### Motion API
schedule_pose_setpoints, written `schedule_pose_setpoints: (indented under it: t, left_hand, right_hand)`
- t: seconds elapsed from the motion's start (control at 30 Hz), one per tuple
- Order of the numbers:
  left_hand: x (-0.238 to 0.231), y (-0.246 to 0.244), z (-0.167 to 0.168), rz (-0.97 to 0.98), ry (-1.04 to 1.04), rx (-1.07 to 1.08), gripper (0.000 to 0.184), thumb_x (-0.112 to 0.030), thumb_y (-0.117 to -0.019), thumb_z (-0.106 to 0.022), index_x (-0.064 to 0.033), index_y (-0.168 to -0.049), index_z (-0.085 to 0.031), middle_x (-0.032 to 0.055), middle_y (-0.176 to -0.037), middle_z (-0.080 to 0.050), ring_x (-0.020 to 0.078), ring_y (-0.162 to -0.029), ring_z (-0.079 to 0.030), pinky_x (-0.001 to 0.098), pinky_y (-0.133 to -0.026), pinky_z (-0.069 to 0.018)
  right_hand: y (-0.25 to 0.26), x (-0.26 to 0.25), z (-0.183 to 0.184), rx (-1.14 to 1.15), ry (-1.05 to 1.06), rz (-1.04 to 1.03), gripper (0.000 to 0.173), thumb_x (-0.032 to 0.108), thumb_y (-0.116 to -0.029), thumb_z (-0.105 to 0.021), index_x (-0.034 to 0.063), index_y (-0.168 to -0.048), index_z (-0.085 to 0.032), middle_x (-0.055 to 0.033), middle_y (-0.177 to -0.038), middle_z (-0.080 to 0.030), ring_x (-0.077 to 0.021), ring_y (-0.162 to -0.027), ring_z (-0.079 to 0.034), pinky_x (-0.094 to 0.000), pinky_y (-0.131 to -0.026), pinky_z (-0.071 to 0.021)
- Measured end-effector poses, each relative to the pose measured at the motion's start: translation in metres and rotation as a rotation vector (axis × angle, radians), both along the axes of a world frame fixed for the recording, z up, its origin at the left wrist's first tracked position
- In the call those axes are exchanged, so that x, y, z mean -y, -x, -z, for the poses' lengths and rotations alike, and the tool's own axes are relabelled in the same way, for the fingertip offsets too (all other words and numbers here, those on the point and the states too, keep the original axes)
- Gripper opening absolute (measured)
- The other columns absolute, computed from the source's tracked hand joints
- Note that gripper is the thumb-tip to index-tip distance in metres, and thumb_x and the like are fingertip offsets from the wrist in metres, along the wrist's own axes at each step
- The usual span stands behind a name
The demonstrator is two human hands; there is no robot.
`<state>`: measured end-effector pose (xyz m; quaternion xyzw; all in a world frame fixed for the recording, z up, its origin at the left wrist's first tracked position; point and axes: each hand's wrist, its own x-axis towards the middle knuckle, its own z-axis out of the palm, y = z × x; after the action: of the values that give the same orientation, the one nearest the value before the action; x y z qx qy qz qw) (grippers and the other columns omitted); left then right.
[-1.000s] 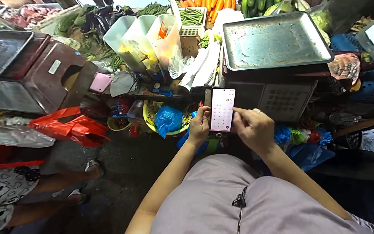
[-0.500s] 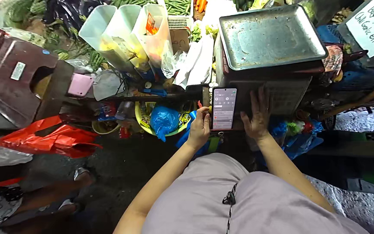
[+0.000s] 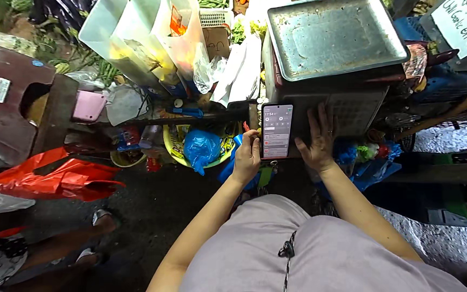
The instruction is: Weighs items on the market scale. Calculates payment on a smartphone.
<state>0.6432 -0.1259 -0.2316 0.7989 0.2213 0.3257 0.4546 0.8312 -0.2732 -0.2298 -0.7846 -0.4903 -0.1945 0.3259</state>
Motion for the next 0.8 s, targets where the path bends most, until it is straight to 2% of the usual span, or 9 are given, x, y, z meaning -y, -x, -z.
schedule_pose_setpoints:
  t: [0.3, 0.4, 0.6, 0.8]
  left_hand:
    - [0.0035, -0.0017, 0.0003, -0.069, -0.031, -0.007, 0.028, -0.013, -0.1077, -0.046, -0.0038, -0.134, -0.052, 0.0096, -0.095, -0.068, 0.0141, -0.078, -0.068, 0.0330, -0.072, -0.0590]
    - [0.0048, -0.0030, 0.0009, -0.090, -0.036, 0.003, 0.028, -0.013, -0.1073, -0.047, -0.0037, -0.133, -0.053, 0.0081, -0.088, -0.066, 0.0130, -0.071, -0.065, 0.0314, -0.068, -0.0579]
    - [0.0067, -0.0038, 0.0001, -0.112, -0.021, 0.008, 0.027, -0.014, -0.1077, -0.047, -0.0044, -0.132, -0.053, 0.0056, -0.082, -0.061, 0.0110, -0.066, -0.061, 0.0283, -0.064, -0.0555]
    - [0.0070, -0.0049, 0.0023, -0.125, -0.026, 0.013, 0.025, -0.013, -0.1076, -0.047, -0.0056, -0.131, -0.054, 0.0046, -0.081, -0.060, 0.0101, -0.065, -0.059, 0.0267, -0.063, -0.0542]
  right_hand:
    - [0.0022, 0.0020, -0.0036, -0.041, 0.029, -0.050, 0.086, 0.075, -0.0950, -0.039, 0.0179, -0.159, -0.040, -0.0152, -0.169, -0.025, -0.0337, -0.158, -0.015, -0.0640, -0.124, -0.0072]
    - [0.0022, 0.0022, -0.0035, -0.044, 0.021, -0.054, 0.086, 0.076, -0.0948, -0.038, 0.0186, -0.159, -0.040, -0.0144, -0.169, -0.026, -0.0328, -0.158, -0.015, -0.0631, -0.124, -0.0072]
    - [0.0015, 0.0020, -0.0025, -0.041, 0.018, -0.051, 0.084, 0.075, -0.0951, -0.039, 0.0197, -0.158, -0.040, -0.0138, -0.169, -0.027, -0.0320, -0.158, -0.016, -0.0625, -0.124, -0.0074]
    - [0.0011, 0.0015, -0.0039, -0.030, 0.012, -0.055, 0.082, 0.073, -0.0957, -0.040, 0.0191, -0.158, -0.041, -0.0129, -0.169, -0.026, -0.0299, -0.159, -0.015, -0.0596, -0.125, -0.0067]
